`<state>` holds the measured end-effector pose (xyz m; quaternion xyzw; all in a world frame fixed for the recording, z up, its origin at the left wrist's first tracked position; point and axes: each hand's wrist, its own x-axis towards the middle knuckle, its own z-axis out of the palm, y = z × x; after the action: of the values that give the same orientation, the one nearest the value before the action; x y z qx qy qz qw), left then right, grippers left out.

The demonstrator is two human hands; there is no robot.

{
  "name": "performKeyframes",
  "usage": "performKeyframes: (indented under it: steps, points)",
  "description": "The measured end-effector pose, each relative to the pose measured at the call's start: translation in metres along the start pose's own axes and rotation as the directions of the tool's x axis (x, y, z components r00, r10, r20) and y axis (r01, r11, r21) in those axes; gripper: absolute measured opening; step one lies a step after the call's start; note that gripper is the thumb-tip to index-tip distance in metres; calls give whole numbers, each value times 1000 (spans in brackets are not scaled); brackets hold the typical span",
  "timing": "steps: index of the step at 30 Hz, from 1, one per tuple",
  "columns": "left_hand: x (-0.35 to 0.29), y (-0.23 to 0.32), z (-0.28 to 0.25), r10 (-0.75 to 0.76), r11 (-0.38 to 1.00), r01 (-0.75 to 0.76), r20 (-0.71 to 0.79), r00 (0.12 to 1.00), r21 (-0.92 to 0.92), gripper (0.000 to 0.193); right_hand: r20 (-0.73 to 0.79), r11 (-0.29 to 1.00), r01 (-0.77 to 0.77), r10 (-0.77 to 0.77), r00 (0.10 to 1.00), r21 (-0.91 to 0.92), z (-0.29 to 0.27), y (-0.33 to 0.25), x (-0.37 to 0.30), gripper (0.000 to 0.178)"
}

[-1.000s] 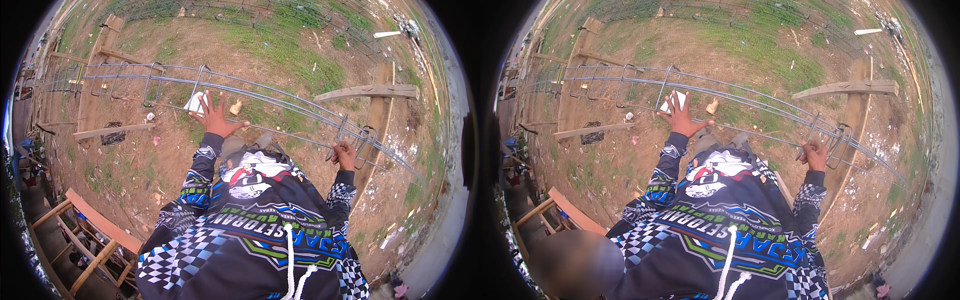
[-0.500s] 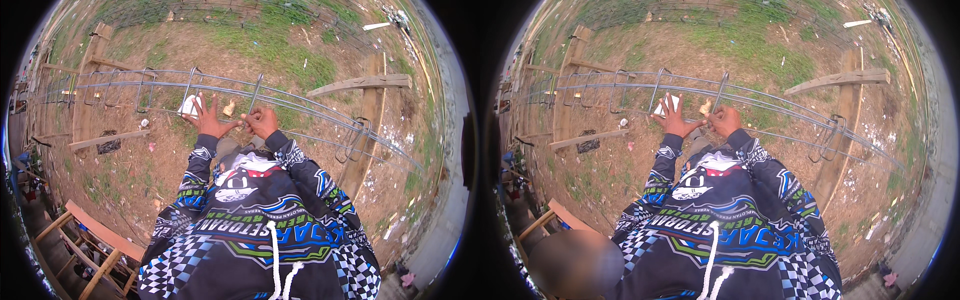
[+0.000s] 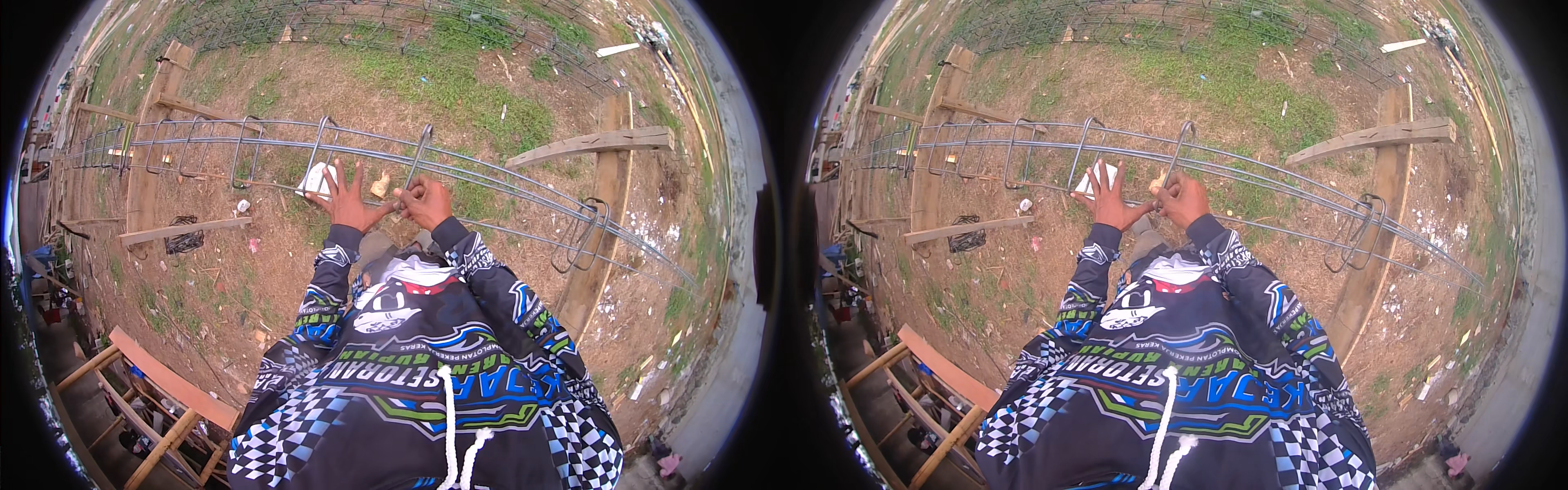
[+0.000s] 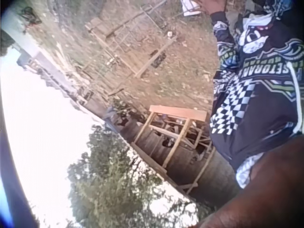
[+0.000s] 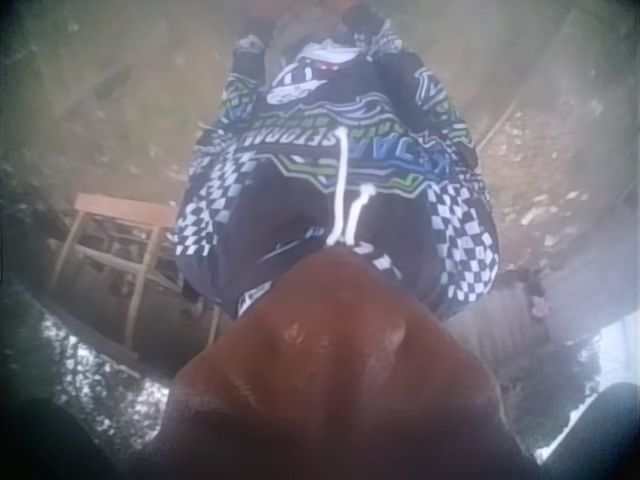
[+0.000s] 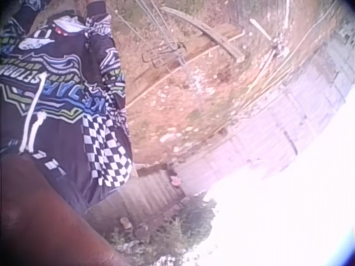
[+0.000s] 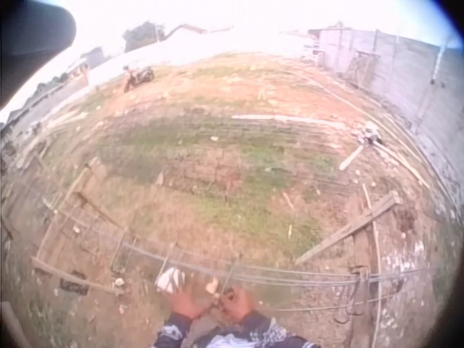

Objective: The person assembles a rebar cage by placing long steel bars onto a wooden jig, then tying the intersections with wire using pliers. The person repeatedly positions bars, wraps wire, and twists the wire to secure the grid structure.

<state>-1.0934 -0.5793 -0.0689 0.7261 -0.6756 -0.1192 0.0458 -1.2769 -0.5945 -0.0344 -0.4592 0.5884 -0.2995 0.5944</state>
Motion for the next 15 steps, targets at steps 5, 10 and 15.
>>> performKeyframes:
  steps: [5,10,15]
  points:
    - [1,0,-1,18,1000,-18,-14,1000,14,114,17,994,73,-75,997,76,-3,1,3,25]
    - [1,0,-1,8,1000,-7,-13,1000,5,111,22,993,66,-69,997,100,-4,2,5,24]
    - [4,14,-19,27,993,-39,-108,994,-111,73,27,993,86,-88,996,78,-4,3,6,24]
